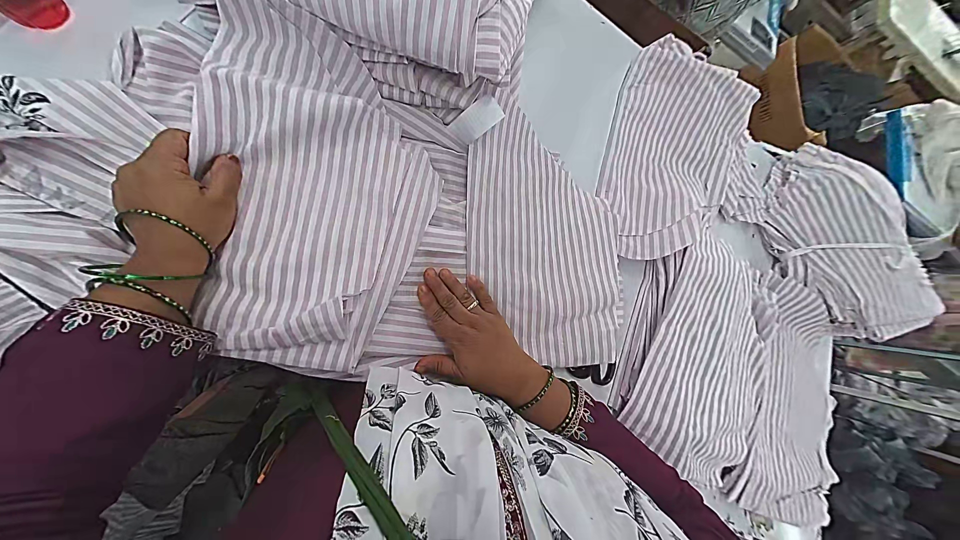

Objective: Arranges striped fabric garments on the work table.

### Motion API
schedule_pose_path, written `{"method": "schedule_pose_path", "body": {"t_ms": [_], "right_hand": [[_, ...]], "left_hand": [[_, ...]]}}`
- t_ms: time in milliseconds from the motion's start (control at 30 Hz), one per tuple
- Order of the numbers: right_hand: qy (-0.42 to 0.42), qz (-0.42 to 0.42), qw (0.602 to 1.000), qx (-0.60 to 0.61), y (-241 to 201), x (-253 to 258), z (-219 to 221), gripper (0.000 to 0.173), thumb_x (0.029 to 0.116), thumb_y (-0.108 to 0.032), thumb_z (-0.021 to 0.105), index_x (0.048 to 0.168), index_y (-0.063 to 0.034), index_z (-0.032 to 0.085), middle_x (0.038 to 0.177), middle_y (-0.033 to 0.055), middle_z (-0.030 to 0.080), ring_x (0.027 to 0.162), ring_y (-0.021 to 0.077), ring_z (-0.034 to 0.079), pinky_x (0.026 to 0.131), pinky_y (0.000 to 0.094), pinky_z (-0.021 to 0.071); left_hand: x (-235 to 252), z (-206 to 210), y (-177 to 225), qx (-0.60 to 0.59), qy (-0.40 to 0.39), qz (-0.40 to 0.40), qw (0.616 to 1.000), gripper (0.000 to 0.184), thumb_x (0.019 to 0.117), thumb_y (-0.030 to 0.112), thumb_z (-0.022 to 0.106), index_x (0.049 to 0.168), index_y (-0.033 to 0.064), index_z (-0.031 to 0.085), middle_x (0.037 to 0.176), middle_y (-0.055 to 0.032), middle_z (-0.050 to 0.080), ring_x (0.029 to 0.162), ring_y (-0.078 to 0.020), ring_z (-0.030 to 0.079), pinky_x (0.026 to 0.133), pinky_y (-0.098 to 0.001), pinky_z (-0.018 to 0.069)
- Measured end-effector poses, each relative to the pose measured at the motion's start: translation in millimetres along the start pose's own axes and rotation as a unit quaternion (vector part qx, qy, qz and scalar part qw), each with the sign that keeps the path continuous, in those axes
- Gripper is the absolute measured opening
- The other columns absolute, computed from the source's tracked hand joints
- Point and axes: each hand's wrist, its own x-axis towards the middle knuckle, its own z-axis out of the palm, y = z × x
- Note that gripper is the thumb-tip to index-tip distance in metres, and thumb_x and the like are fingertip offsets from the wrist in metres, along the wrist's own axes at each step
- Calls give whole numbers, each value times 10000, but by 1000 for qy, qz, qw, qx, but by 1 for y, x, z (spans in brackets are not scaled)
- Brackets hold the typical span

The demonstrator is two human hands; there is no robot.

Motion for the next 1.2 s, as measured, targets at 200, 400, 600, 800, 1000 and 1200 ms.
{"method": "schedule_pose_path", "body": {"t_ms": [200, 400, 600, 800, 1000, 1200], "right_hand": [[7, 2, 1000, 3, 2, -3, 0, 920, 959, -748, 279, 1483, -31, 518, 1548, 126, 500, 1446, 300, 459, 1196, 548, 275], [9, 3, 1000, 18, 3, -4, -1, 880, 968, -721, 327, 1478, -33, 525, 1548, 125, 499, 1447, 299, 458, 1196, 547, 279], [8, 5, 999, 41, 4, -4, -3, 855, 973, -706, 340, 1474, -42, 535, 1548, 125, 499, 1451, 304, 452, 1198, 551, 275], [26, 81, 996, -2, 4, -11, -3, 954, 930, -778, 284, 1485, -40, 525, 1567, 148, 466, 1462, 364, 424, 1186, 602, 272], [9, 196, 980, -28, 17, -22, -10, 1023, 905, -811, 287, 1582, -48, 358, 1657, 173, 293, 1541, 369, 257, 1209, 634, 173], [-5, 216, 976, -22, 17, -23, -10, 1019, 912, -795, 345, 1612, -57, 282, 1685, 154, 228, 1572, 322, 172, 1236, 600, 97]], "left_hand": [[9, 10, -17, 12, 14, 14, 1000, 480, 1031, 387, 510, 1163, -70, 571, 1015, -404, 634, 994, -638, 608, 782, -797, 393], [4, 3, -6, -12, -12, -19, 1000, 497, 1042, 360, 511, 1226, -101, 546, 1103, -438, 602, 1081, -654, 570, 873, -816, 365], [6, 7, -13, 8, 4, 8, 1000, 465, 1036, 365, 510, 1163, -77, 571, 999, -415, 627, 974, -649, 605, 764, -810, 387], [-1, -4, 5, -6, -11, -12, 1000, 445, 1056, 307, 519, 1197, -112, 564, 1070, -449, 605, 1058, -677, 568, 849, -827, 356], [-1, -5, 8, 3, -21, -18, 1000, 449, 1056, 305, 515, 1201, -119, 554, 1097, -456, 597, 1092, -672, 560, 866, -826, 352], [-2, -7, 11, 9, -28, -13, 999, 448, 1059, 302, 505, 1195, -122, 552, 1117, -446, 601, 1118, -656, 561, 887, -806, 364]]}}
